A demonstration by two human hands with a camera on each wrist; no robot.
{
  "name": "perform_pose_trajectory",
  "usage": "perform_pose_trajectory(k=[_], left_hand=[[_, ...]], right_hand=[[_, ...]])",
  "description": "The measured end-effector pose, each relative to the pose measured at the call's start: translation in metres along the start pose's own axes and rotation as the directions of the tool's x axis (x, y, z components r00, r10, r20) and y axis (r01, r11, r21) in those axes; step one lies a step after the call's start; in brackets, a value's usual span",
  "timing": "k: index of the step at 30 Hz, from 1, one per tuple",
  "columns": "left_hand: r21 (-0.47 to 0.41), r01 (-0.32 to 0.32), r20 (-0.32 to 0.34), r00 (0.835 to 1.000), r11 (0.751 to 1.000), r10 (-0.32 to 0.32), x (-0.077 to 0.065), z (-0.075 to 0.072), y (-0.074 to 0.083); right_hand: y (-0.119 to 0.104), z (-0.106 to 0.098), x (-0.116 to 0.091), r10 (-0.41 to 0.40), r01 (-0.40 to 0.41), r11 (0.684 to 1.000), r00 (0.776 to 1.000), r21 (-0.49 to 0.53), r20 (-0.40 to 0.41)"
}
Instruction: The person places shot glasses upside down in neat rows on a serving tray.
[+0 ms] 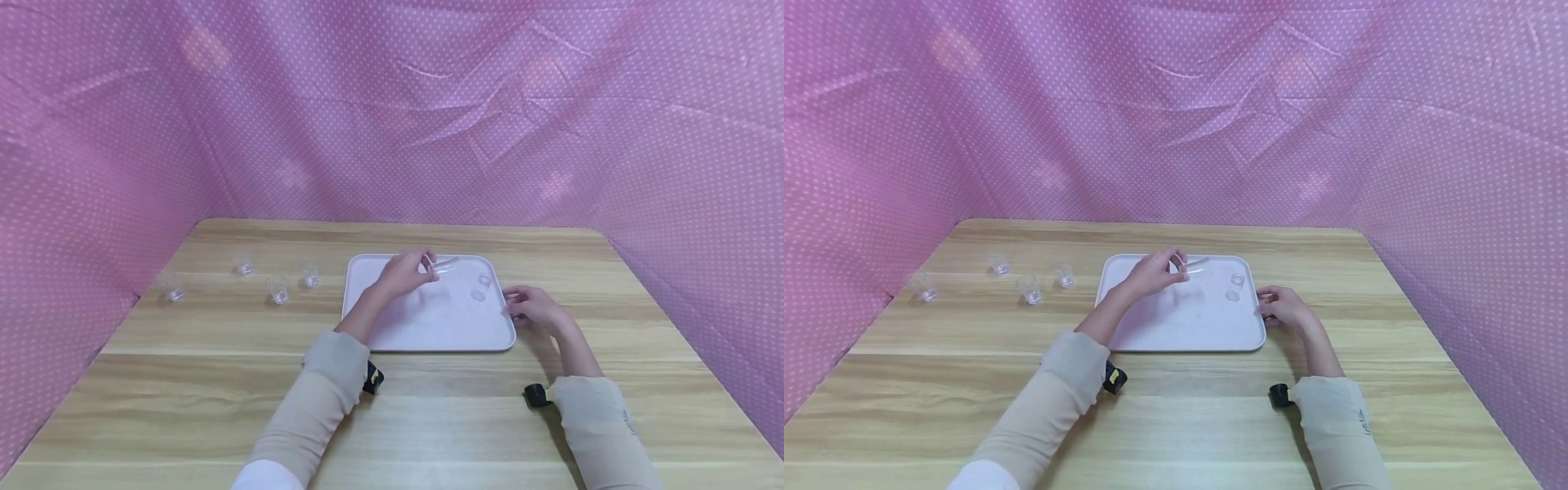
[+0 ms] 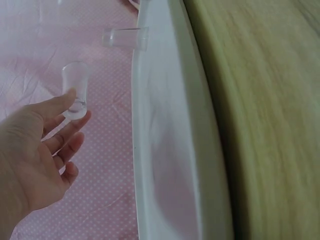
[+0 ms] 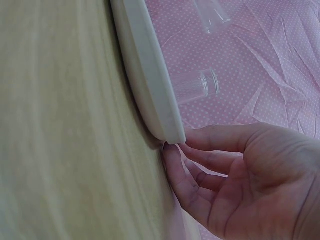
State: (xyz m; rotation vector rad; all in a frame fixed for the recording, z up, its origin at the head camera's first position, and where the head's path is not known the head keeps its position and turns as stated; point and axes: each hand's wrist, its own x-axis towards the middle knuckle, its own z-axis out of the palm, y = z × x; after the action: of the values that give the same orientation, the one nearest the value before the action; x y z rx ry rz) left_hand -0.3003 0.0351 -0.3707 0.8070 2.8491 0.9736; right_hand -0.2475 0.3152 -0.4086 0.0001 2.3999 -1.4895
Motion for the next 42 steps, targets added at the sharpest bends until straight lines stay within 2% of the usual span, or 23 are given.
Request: perform_pose_trajectory(k=[5,11,18,28,42], left_hand=[[0.018,-0.01,-0.025,1.0,1.0,0.011,0.002,0.004,0.006],[0.108,-0.045,-0.054,0.997,0.993,0.051,0.01,0.013,0.015],[0.151,-0.059,-0.047,0.997,0.987,0.066,0.023,0.024,0.025],[0.12,-0.003,-0.009,1.0,0.993,0.004,0.03,0.037,0.033],[0.152,0.051,0.004,0.999,0.987,-0.052,0.031,0.051,0.035]], right_hand=[[0.001,0.0,0.0,0.0,0.0,1.0,1.0,0.017,-0.008],[0.001,0.0,0.0,-0.006,0.006,1.0,1.0,0.024,-0.007],[0.0,0.0,-0.001,-0.007,0.007,0.999,1.0,0.032,-0.002],[0.0,0.0,0.0,0.007,-0.007,0.999,1.0,0.036,0.0],[0.002,-0.001,0.002,-0.003,0.003,0.998,1.0,0.059,0.004]])
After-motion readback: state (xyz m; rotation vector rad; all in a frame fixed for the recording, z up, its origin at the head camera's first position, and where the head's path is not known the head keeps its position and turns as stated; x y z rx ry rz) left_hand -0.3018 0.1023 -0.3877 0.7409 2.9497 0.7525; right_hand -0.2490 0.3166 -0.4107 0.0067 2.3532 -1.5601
